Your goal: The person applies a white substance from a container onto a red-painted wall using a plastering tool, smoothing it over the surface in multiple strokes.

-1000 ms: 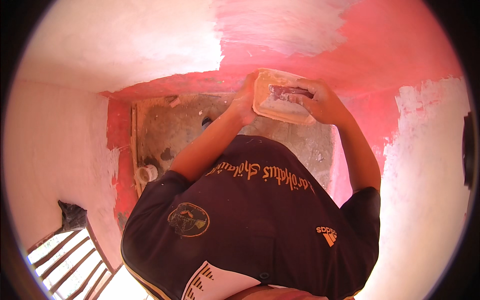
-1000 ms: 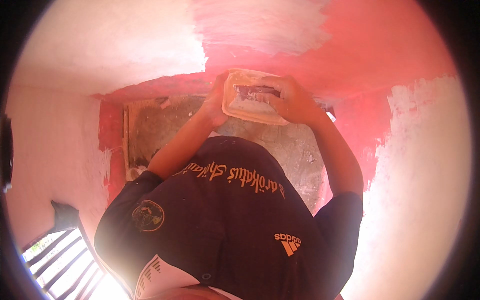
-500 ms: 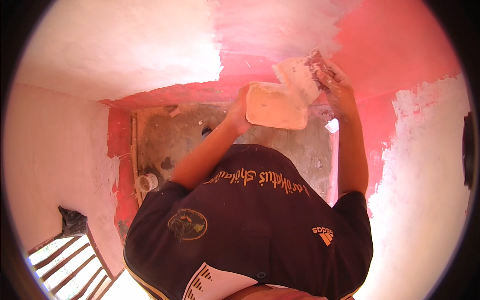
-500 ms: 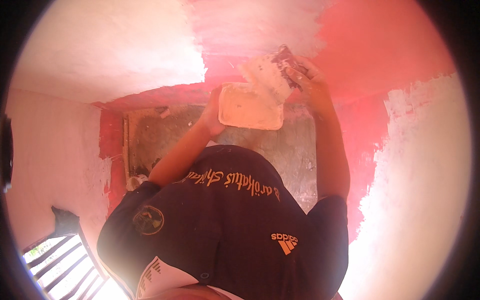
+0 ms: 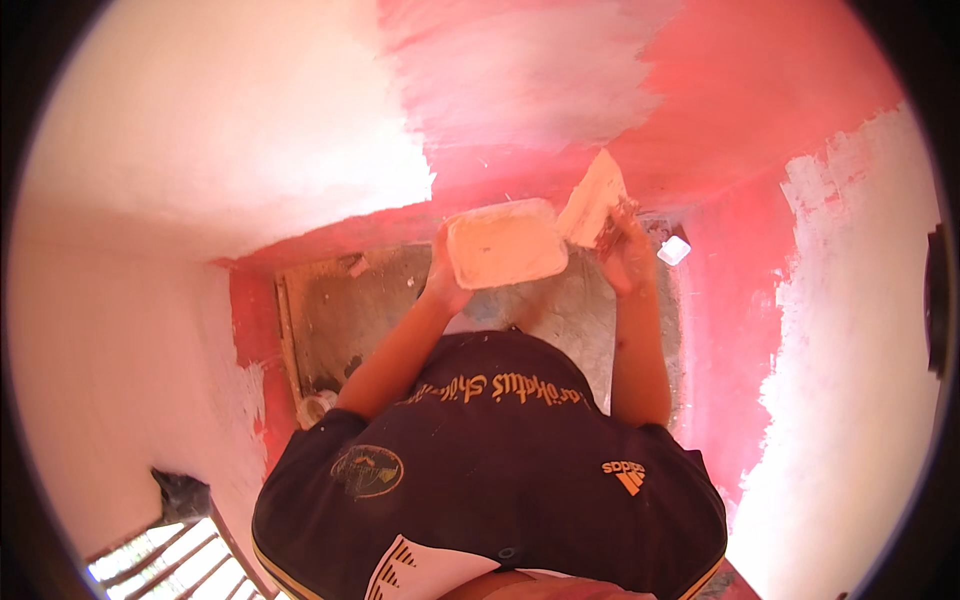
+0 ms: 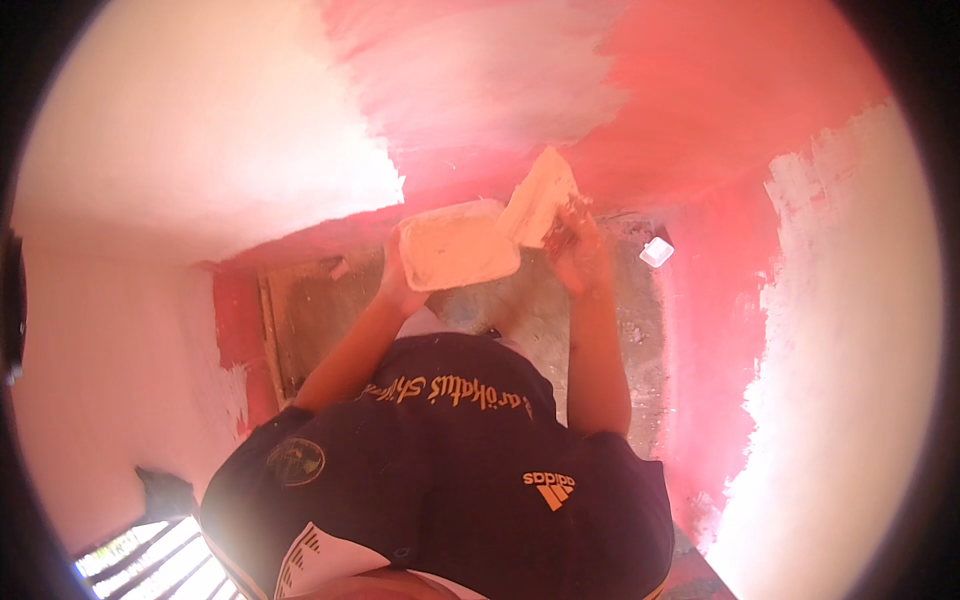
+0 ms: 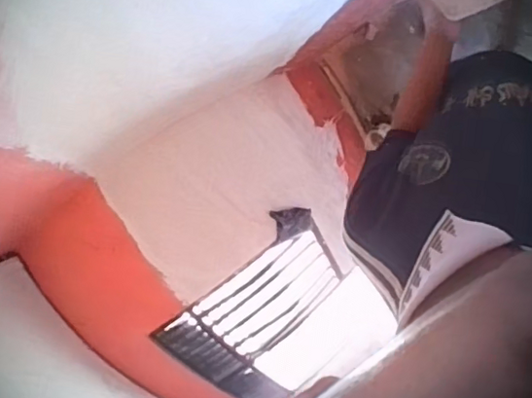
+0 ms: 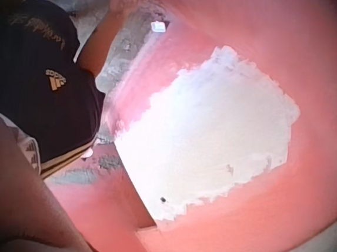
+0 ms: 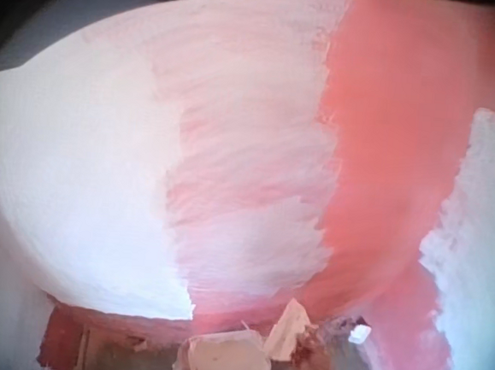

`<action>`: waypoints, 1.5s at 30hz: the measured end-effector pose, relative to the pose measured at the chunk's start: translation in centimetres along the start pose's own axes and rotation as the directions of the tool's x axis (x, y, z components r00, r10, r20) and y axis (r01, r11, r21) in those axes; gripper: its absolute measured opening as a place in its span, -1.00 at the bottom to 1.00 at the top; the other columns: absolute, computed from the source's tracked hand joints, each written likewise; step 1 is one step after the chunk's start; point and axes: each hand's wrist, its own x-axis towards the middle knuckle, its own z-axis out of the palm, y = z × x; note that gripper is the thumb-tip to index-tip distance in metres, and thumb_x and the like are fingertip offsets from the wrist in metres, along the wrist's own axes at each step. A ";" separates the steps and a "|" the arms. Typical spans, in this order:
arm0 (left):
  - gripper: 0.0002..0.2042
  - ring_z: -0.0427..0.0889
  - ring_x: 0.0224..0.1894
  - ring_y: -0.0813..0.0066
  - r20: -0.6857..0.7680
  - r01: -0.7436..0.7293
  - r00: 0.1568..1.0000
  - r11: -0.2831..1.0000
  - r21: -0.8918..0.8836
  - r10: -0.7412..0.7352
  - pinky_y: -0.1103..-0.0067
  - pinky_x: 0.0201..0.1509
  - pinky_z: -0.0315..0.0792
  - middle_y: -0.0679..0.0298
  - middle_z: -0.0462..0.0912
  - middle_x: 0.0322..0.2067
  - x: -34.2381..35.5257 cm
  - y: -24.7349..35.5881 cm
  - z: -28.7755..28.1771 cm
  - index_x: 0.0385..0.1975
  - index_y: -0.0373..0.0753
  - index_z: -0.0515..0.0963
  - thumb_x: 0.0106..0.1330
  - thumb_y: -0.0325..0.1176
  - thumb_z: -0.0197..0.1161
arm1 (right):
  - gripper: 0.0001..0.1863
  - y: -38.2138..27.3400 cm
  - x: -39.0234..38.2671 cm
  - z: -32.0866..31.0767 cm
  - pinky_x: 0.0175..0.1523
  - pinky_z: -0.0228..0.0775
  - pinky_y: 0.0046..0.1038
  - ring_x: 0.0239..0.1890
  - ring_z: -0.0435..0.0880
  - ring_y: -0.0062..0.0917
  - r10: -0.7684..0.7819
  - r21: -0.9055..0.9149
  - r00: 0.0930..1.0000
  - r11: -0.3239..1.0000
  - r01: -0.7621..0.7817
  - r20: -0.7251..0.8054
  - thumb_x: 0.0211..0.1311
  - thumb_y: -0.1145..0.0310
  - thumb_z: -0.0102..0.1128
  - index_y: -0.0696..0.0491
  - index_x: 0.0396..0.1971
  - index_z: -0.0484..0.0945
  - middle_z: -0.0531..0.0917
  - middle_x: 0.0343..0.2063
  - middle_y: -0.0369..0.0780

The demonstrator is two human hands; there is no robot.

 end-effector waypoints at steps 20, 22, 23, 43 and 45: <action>-0.35 0.35 0.30 0.23 -0.353 0.143 0.936 0.917 0.372 -0.002 0.27 0.34 0.30 0.25 0.36 0.26 -1.1 16.9 -10.1 0.29 -0.11 0.30 0.42 0.24 -0.23 | -0.79 17.0 27.7 -19.8 -0.12 0.46 -0.46 -0.26 0.62 -0.46 -0.859 -0.782 0.302 0.505 0.365 -0.413 0.36 0.41 0.06 0.09 -0.09 0.59 0.65 -0.29 -0.19; -0.37 0.37 0.25 0.29 -0.367 0.070 0.930 0.963 0.259 0.031 0.26 0.26 0.37 0.20 0.36 0.21 -1.6 18.8 -11.5 0.30 -0.19 0.24 0.40 0.15 -0.01 | -0.76 27.4 27.2 -11.1 -0.05 0.44 -0.42 -0.19 0.62 -0.41 -0.808 -0.802 0.431 0.538 0.260 -0.402 0.38 0.38 0.04 0.10 -0.06 0.59 0.66 -0.23 -0.15; -0.37 0.37 0.25 0.29 -0.371 0.084 0.928 0.961 0.262 0.019 0.26 0.26 0.37 0.20 0.36 0.21 -1.5 19.5 -12.0 0.30 -0.19 0.24 0.40 0.15 -0.01 | -0.75 31.7 25.8 -7.4 -0.01 0.43 -0.40 -0.16 0.63 -0.39 -0.773 -0.797 0.496 0.556 0.233 -0.394 0.38 0.37 0.04 0.10 -0.04 0.59 0.66 -0.20 -0.13; -0.32 0.38 0.22 0.26 -0.427 0.097 0.900 0.918 0.385 0.084 0.30 0.25 0.36 0.14 0.31 0.21 -1.0 25.0 -8.8 0.27 -0.22 0.23 0.14 -0.14 0.26 | -0.71 33.8 27.4 -6.9 -0.12 0.43 -0.37 -0.25 0.60 -0.43 -0.839 -0.897 0.423 0.426 0.118 -0.342 0.33 0.36 0.05 0.13 -0.03 0.59 0.66 -0.34 -0.17; -0.34 0.32 0.29 0.24 -0.336 0.104 0.941 0.903 0.418 0.047 0.26 0.32 0.30 0.22 0.30 0.26 -1.0 25.7 -9.6 0.30 -0.15 0.23 0.32 0.16 -0.08 | -0.70 42.6 23.9 -2.4 -0.18 0.42 -0.43 -0.31 0.56 -0.50 -0.796 -0.862 0.514 0.469 0.193 -0.319 0.32 0.43 0.04 0.13 0.00 0.59 0.63 -0.39 -0.21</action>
